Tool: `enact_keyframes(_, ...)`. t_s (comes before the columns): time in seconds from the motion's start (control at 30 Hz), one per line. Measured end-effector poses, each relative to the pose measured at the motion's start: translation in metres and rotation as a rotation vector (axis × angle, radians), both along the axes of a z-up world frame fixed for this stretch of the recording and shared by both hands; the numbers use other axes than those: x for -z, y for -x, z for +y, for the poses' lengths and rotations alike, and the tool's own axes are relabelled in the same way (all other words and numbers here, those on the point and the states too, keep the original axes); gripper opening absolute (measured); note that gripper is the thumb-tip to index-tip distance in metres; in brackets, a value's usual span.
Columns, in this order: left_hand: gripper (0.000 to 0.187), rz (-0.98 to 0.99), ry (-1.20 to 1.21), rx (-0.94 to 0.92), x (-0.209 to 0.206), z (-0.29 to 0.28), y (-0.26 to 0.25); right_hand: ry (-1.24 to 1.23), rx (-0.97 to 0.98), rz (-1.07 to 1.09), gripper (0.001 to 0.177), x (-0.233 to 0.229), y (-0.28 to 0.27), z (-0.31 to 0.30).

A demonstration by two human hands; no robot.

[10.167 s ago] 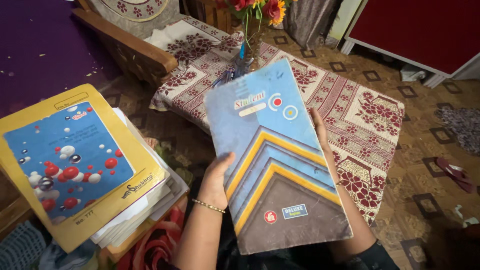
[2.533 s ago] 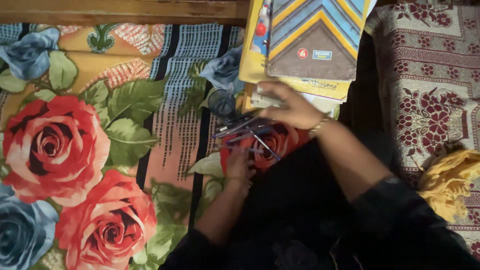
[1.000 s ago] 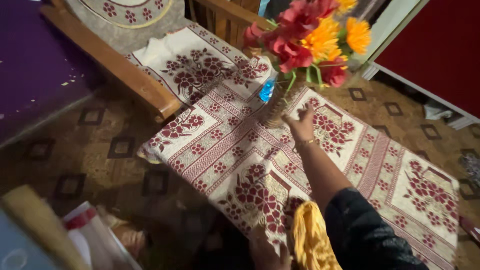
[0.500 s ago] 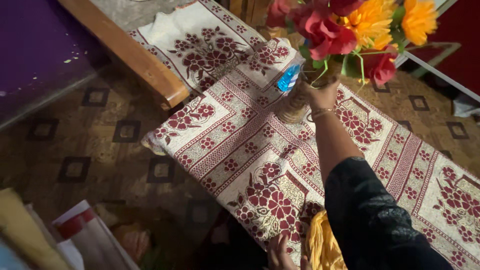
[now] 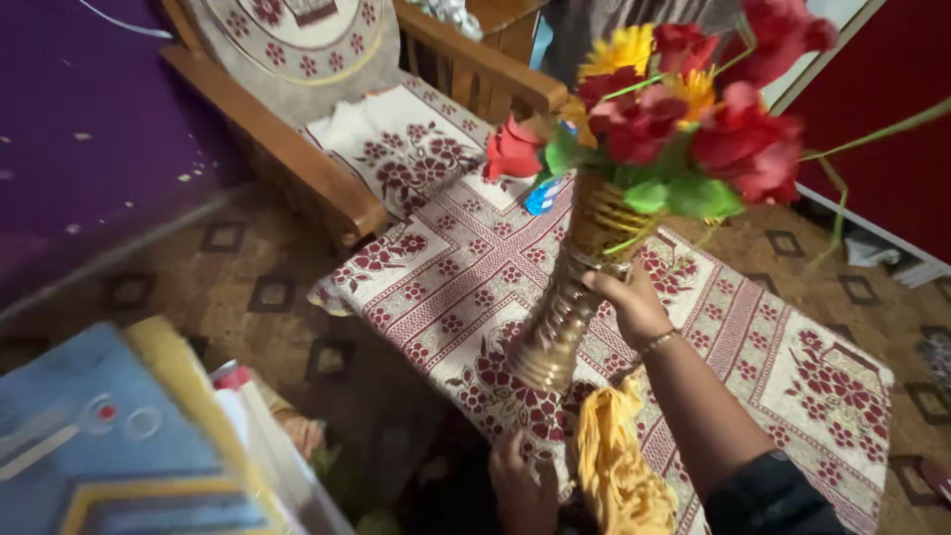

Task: The person gathers papers and notebooks from a table, stacks them on a nearby chair, removes a tablecloth, and wipes the table surface with a cloth. They also move a vase and pens to the chair during the process.

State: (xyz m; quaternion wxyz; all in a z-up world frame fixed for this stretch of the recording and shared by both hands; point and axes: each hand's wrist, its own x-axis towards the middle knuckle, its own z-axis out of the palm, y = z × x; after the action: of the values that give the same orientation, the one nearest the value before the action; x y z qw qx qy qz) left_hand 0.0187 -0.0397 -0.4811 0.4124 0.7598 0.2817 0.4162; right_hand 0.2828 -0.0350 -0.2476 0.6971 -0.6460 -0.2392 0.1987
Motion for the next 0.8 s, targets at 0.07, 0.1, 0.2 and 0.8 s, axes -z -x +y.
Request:
enact_keyframes(0.07, 0.051, -0.079, 0.101, -0.036, -0.026, 0.01, 0.016, -0.055, -0.087, 0.064, 0.081, -0.017, 0.024, -0.015)
enact_keyframes(0.1, 0.047, -0.121, 0.151, -0.053, -0.041, 0.016, 0.025, -0.119, -0.127, 0.074, 0.088, -0.023, 0.037, -0.021)
enact_keyframes(0.2, 0.043, -0.27, -0.136, -0.007, -0.087, 0.048, 0.066, -0.29, -0.202, 0.152, 0.094, -0.038, 0.067, -0.027)
enact_keyframes(0.8, 0.079, -0.379, 0.086, 0.551, -0.285, 0.049, 0.121, -0.263, 0.2, -0.403, 0.098, -0.084, 0.292, -0.031)
